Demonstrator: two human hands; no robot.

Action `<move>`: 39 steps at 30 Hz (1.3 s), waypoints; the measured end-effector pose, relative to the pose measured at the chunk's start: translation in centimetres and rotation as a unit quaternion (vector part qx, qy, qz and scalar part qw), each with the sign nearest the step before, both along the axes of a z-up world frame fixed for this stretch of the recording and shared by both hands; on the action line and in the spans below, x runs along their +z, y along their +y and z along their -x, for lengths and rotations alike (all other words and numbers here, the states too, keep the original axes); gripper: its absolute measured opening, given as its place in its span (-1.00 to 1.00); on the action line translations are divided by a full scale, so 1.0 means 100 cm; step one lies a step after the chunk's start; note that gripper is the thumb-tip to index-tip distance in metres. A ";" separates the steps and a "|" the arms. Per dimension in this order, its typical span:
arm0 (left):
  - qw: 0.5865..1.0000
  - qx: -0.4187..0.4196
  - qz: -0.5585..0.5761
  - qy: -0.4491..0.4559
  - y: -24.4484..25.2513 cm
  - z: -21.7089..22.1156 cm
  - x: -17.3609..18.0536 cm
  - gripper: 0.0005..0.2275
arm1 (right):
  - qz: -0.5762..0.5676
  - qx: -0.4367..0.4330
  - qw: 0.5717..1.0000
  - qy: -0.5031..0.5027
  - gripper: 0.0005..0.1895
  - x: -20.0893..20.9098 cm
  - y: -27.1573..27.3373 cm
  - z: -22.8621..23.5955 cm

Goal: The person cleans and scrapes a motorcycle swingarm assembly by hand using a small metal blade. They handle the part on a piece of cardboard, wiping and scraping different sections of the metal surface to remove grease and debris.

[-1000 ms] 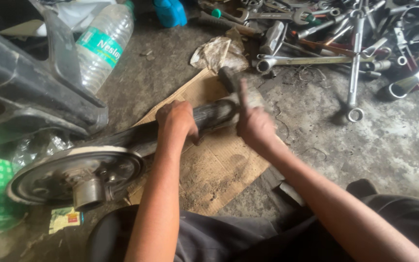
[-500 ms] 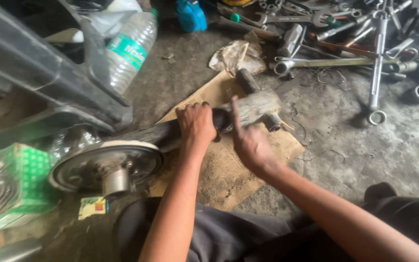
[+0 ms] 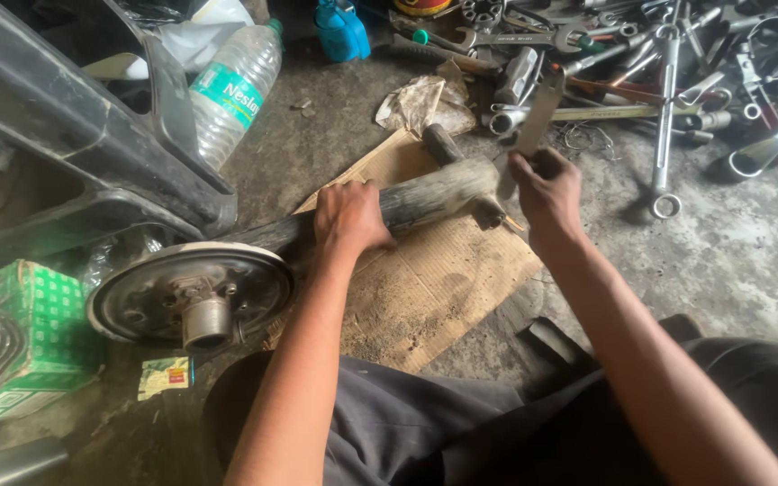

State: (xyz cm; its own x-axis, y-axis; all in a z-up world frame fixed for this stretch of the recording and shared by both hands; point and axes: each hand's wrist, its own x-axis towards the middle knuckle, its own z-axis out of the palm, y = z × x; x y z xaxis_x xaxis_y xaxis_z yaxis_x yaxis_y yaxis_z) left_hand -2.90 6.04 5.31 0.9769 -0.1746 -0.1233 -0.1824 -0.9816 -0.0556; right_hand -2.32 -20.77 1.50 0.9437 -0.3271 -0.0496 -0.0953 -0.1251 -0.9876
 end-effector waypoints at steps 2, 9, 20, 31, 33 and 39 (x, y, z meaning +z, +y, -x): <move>1.000 0.000 -0.001 0.011 -0.001 -0.001 -0.002 -0.32 | 0.046 -0.036 0.998 0.036 -0.83 0.006 0.003 0.021; 0.999 -0.001 -0.021 0.038 0.004 -0.011 -0.014 -0.36 | 0.075 -0.082 0.993 0.032 -0.82 0.015 0.058 0.084; 0.999 0.005 -0.020 0.051 0.004 -0.011 -0.019 -0.41 | 0.122 -0.124 0.984 0.023 -0.80 -0.005 0.074 0.086; 1.000 0.005 -0.023 0.019 0.003 -0.004 -0.015 -0.41 | 0.000 -0.127 0.991 -0.049 -0.82 0.004 0.070 0.078; 0.999 0.006 -0.028 0.036 0.006 -0.007 -0.016 -0.43 | 0.066 -0.101 0.992 0.025 -0.84 0.005 0.081 0.078; 0.999 0.007 -0.034 0.041 0.006 -0.010 -0.023 -0.44 | 0.024 -0.132 0.990 0.031 -0.85 0.006 0.073 0.068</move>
State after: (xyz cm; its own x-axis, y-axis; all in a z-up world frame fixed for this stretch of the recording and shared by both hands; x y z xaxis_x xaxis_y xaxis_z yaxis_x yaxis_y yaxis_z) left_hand -1.90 6.67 2.97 0.9652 -0.1500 -0.2141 -0.1760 -0.9784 -0.1081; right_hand -9.15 -13.43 2.15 0.8200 -0.5663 -0.0830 -0.1913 -0.1345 -0.9723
